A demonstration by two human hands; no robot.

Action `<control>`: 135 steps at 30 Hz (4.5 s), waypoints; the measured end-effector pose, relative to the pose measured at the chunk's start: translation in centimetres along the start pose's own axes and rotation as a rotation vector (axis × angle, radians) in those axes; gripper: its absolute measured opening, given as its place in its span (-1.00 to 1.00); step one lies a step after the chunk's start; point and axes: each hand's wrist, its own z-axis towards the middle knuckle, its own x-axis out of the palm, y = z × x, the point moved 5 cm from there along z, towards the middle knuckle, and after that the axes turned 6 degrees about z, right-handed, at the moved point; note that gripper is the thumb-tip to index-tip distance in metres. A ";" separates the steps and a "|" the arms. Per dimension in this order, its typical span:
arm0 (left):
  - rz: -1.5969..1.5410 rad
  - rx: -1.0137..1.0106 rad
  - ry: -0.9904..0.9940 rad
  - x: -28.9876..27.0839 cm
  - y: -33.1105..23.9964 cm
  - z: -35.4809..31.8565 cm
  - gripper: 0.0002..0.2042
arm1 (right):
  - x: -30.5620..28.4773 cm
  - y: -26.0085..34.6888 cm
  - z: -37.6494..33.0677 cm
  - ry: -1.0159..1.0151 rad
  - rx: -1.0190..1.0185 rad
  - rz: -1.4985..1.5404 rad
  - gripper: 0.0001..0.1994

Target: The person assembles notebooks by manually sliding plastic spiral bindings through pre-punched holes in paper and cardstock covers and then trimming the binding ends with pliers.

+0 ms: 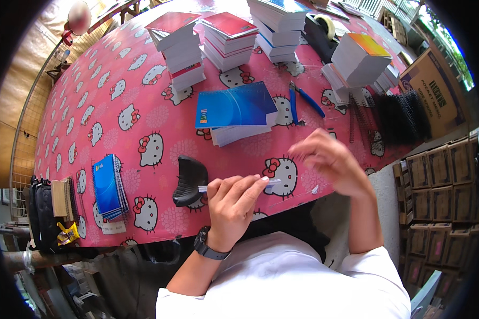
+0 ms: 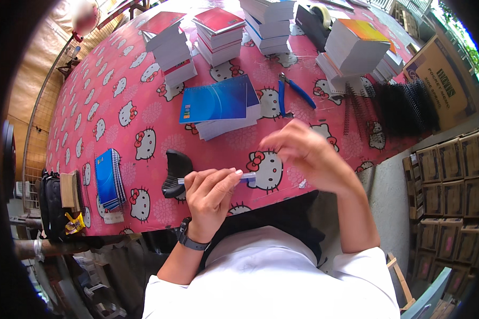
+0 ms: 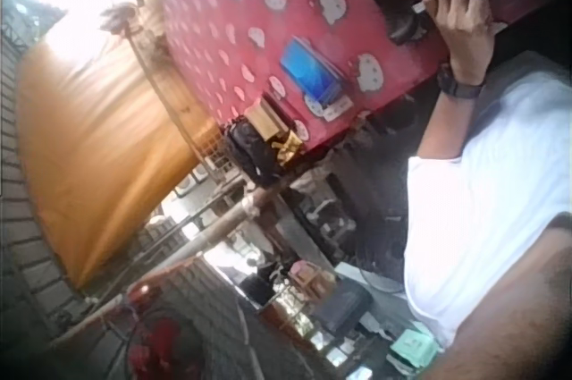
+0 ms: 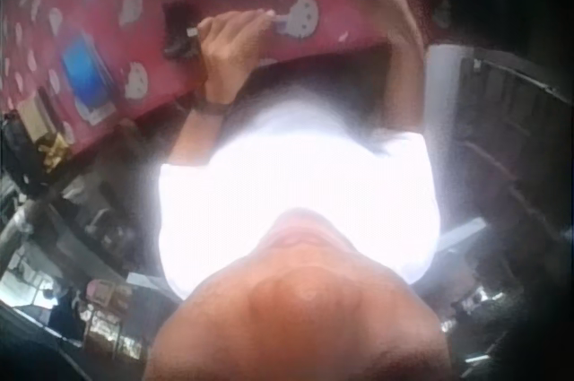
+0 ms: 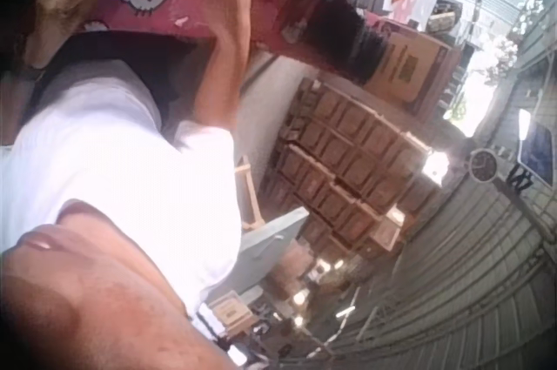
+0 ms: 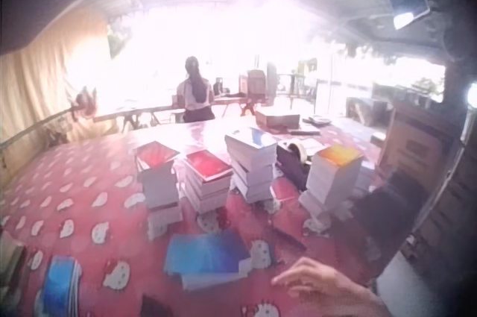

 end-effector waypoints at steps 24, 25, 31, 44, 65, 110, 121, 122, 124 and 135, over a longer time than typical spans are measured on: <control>-0.037 0.030 0.008 -0.1 -0.1 0.3 -0.68 | 2.7 -0.9 -1.3 0.139 -0.130 -0.050 -0.76; -0.029 0.033 0.007 -0.1 -0.1 0.2 -0.68 | 2.7 -0.9 -1.3 0.157 -0.121 -0.058 -0.76; -0.021 0.069 0.000 -0.3 -0.4 -0.1 -0.68 | 2.7 -0.2 -1.2 0.182 -0.168 -0.161 -0.73; -0.042 -0.015 0.092 -0.2 -1.0 1.5 -0.64 | 2.7 0.9 -1.5 0.137 -0.090 -0.260 -0.47; -0.053 0.149 0.267 1.7 -1.3 -0.1 -0.80 | 16.6 -0.8 11.4 0.643 0.048 -0.329 -0.19; -0.102 -0.059 0.232 -1.5 0.9 -0.8 -0.69 | 4.4 -4.4 -2.2 0.187 0.127 0.494 -0.45; 0.025 -0.078 0.174 -1.6 0.8 -0.8 -0.73 | 1.6 -4.7 -2.4 0.027 -0.062 -0.434 -0.48; 0.044 -0.094 0.133 -1.7 0.9 -0.8 -0.73 | 1.0 -4.2 -2.4 -0.024 -0.067 -0.434 -0.52; 0.060 -0.113 0.138 -1.8 1.0 -0.8 -0.74 | 0.0 -3.1 -2.2 -0.121 -0.079 -0.427 -0.57; 0.073 -0.158 0.112 -1.5 1.3 -0.7 -0.73 | 4.6 1.3 -1.8 0.022 -0.152 -0.366 -0.86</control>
